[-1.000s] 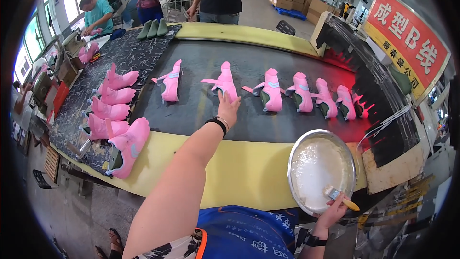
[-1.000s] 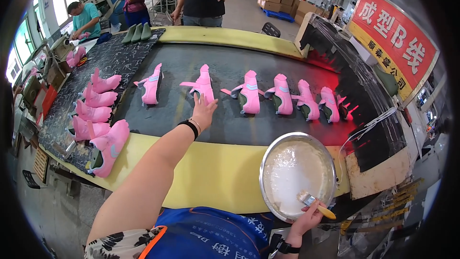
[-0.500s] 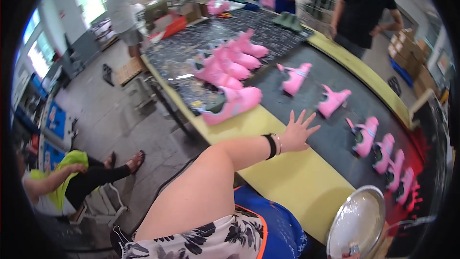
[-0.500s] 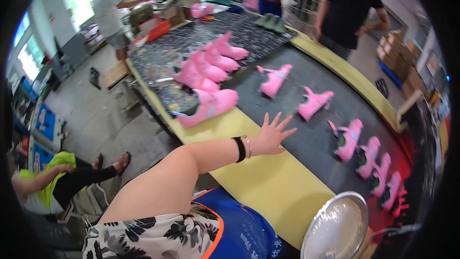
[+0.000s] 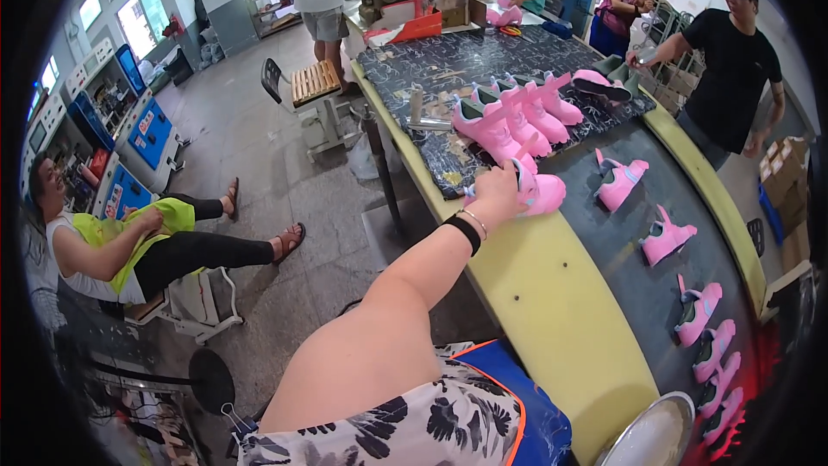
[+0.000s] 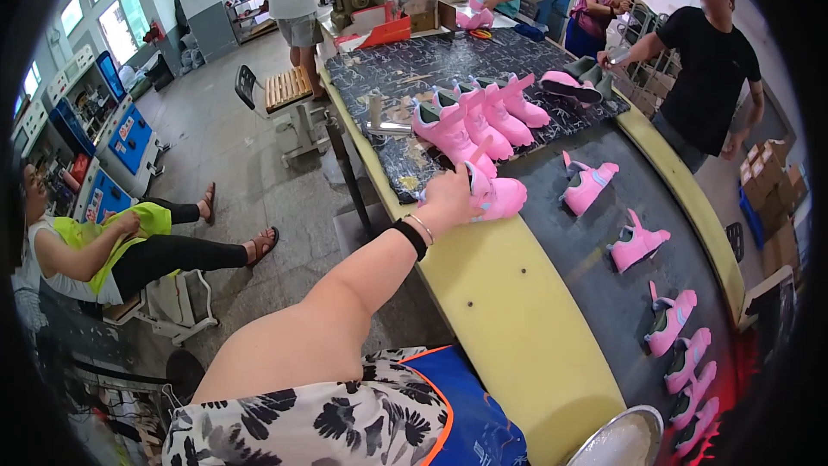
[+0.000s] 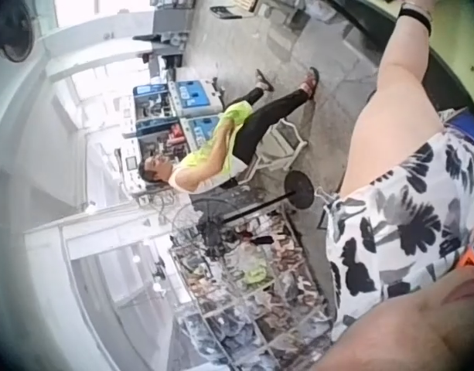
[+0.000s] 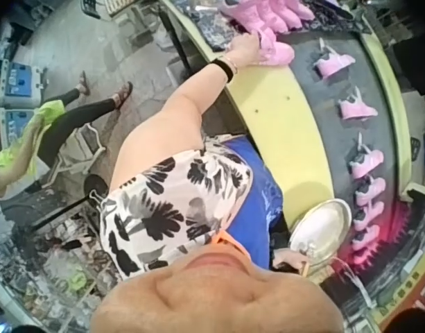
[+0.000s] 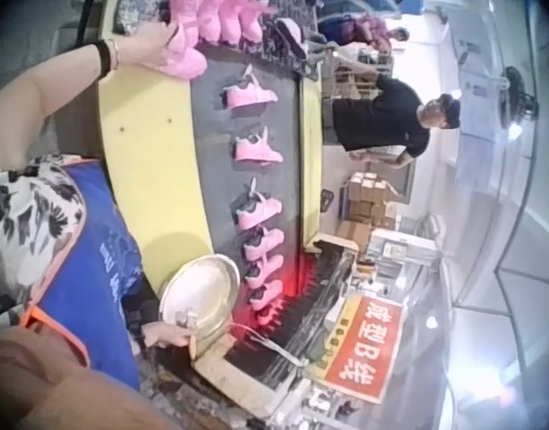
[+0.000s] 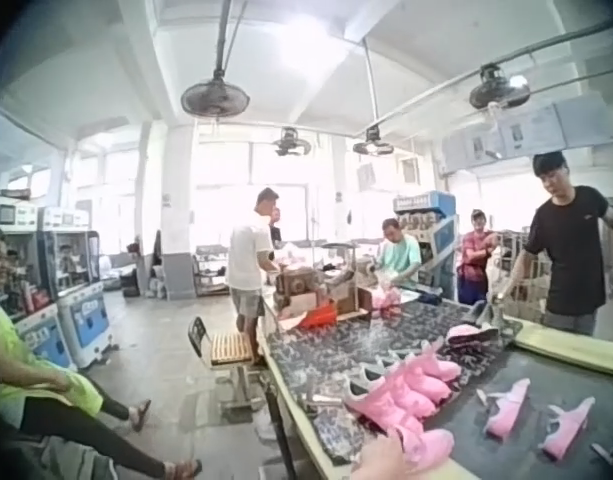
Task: Applying adhesive to shoe soles using a brush on a production line.
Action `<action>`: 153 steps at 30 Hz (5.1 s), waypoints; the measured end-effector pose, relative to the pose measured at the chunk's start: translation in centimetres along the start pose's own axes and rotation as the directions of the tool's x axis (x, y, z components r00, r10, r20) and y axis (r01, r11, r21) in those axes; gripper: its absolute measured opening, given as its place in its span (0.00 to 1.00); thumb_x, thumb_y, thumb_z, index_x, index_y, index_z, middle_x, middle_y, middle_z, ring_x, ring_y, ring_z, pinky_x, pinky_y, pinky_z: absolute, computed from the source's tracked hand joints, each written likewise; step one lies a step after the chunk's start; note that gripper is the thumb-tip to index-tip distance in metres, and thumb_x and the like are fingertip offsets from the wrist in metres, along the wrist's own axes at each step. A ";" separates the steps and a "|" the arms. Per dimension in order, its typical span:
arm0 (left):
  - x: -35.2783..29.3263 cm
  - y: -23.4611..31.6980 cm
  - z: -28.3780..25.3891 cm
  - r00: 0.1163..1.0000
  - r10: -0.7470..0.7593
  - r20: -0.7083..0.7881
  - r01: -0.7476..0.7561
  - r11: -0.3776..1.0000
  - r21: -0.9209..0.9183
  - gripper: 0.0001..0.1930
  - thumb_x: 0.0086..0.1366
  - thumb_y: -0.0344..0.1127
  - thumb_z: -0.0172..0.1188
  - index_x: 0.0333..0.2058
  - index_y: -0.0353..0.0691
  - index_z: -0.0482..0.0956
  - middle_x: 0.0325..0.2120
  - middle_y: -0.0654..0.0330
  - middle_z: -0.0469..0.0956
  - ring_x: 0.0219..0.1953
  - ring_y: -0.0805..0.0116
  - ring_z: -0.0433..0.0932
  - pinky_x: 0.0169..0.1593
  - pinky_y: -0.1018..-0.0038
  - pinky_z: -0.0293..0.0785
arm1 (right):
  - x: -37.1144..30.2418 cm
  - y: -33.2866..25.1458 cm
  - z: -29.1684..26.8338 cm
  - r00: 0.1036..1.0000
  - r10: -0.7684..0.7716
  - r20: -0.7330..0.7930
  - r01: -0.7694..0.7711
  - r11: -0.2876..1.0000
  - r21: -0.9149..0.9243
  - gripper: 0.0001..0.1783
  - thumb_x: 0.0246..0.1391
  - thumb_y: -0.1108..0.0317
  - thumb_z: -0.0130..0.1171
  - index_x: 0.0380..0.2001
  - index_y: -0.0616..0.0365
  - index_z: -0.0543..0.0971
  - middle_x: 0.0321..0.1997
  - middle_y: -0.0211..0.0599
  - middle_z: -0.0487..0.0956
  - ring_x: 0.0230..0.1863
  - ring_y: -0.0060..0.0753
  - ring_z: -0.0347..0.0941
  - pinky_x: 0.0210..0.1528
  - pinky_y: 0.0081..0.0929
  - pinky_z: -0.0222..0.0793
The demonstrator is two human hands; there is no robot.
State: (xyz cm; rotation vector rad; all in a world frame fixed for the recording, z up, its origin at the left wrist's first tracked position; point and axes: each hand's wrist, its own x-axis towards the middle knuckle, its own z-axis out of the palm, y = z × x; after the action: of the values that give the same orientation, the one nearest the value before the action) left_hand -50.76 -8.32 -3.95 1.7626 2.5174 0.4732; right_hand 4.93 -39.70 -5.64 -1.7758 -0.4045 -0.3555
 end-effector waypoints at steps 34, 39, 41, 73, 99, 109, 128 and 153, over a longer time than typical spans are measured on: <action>-9.5 10.2 0.6 0.800 0.459 0.387 -0.350 0.880 -0.320 0.50 0.46 0.64 0.72 0.54 0.27 0.62 0.39 0.39 0.81 0.40 0.42 0.83 0.42 0.57 0.79 | 0.7 0.7 -0.9 0.920 0.391 -0.039 -0.389 0.920 0.043 0.21 0.65 0.49 0.55 0.51 0.52 0.78 0.29 0.28 0.70 0.31 0.22 0.69 0.18 0.23 0.66; -9.9 9.9 0.2 0.820 0.451 0.351 -0.317 0.870 -0.377 0.49 0.46 0.62 0.73 0.53 0.28 0.63 0.38 0.38 0.80 0.41 0.43 0.82 0.43 0.56 0.78 | 1.0 1.6 -0.5 0.977 0.211 -0.038 -0.208 0.976 0.058 0.23 0.68 0.52 0.53 0.52 0.63 0.76 0.29 0.26 0.66 0.30 0.20 0.63 0.29 0.21 0.63; -12.2 10.6 0.7 0.821 0.467 0.327 -0.380 0.876 -0.297 0.47 0.46 0.61 0.74 0.52 0.28 0.64 0.37 0.39 0.79 0.42 0.44 0.81 0.44 0.55 0.78 | 1.4 2.9 -0.7 0.978 0.208 -0.022 -0.206 0.977 0.058 0.24 0.68 0.53 0.54 0.52 0.64 0.76 0.30 0.27 0.68 0.30 0.21 0.63 0.33 0.22 0.63; -4.7 6.5 0.1 0.813 0.573 -0.107 -0.579 0.815 -0.035 0.27 0.46 0.44 0.75 0.41 0.38 0.73 0.36 0.51 0.72 0.42 0.49 0.74 0.41 0.56 0.73 | 0.0 1.1 -0.2 0.986 0.166 0.024 -0.167 0.964 0.209 0.14 0.70 0.61 0.51 0.46 0.63 0.75 0.33 0.24 0.71 0.30 0.15 0.61 0.33 0.17 0.60; -12.8 14.7 5.3 0.736 0.633 0.240 -0.390 0.687 -0.613 0.44 0.51 0.43 0.72 0.61 0.28 0.60 0.53 0.41 0.72 0.55 0.46 0.75 0.57 0.61 0.72 | -0.8 0.4 0.1 0.986 0.138 0.098 -0.161 0.941 0.296 0.11 0.69 0.65 0.52 0.42 0.62 0.76 0.32 0.26 0.74 0.25 0.12 0.63 0.29 0.13 0.60; -6.6 7.9 2.1 0.889 0.448 -0.094 -0.450 0.893 -0.007 0.47 0.47 0.49 0.74 0.62 0.34 0.63 0.42 0.41 0.79 0.47 0.44 0.79 0.49 0.57 0.76 | -0.8 0.0 0.2 0.986 0.145 0.085 -0.164 0.940 0.299 0.11 0.69 0.65 0.52 0.43 0.62 0.76 0.28 0.24 0.72 0.26 0.11 0.62 0.30 0.13 0.59; -16.7 18.8 -1.4 0.505 0.691 0.517 0.637 0.105 -0.763 0.28 0.66 0.43 0.60 0.60 0.33 0.68 0.50 0.58 0.78 0.52 0.66 0.78 0.57 0.69 0.72 | -1.1 -0.3 0.5 0.981 0.169 0.091 -0.191 0.910 0.368 0.06 0.67 0.67 0.56 0.35 0.55 0.73 0.26 0.22 0.69 0.25 0.12 0.64 0.28 0.15 0.63; -8.3 4.9 10.0 0.462 0.664 0.588 0.315 0.497 -0.809 0.30 0.67 0.44 0.59 0.59 0.25 0.66 0.50 0.53 0.76 0.48 0.66 0.76 0.51 0.69 0.74 | 0.0 -1.4 0.7 0.955 0.255 0.154 -0.296 0.870 0.395 0.10 0.67 0.66 0.55 0.39 0.63 0.77 0.28 0.28 0.75 0.24 0.15 0.69 0.28 0.16 0.67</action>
State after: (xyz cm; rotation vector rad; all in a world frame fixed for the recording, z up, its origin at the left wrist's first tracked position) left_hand -41.35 -12.14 -13.37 1.2775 0.9378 0.4876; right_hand 4.32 -38.68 -4.56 -1.4076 -0.2638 0.0246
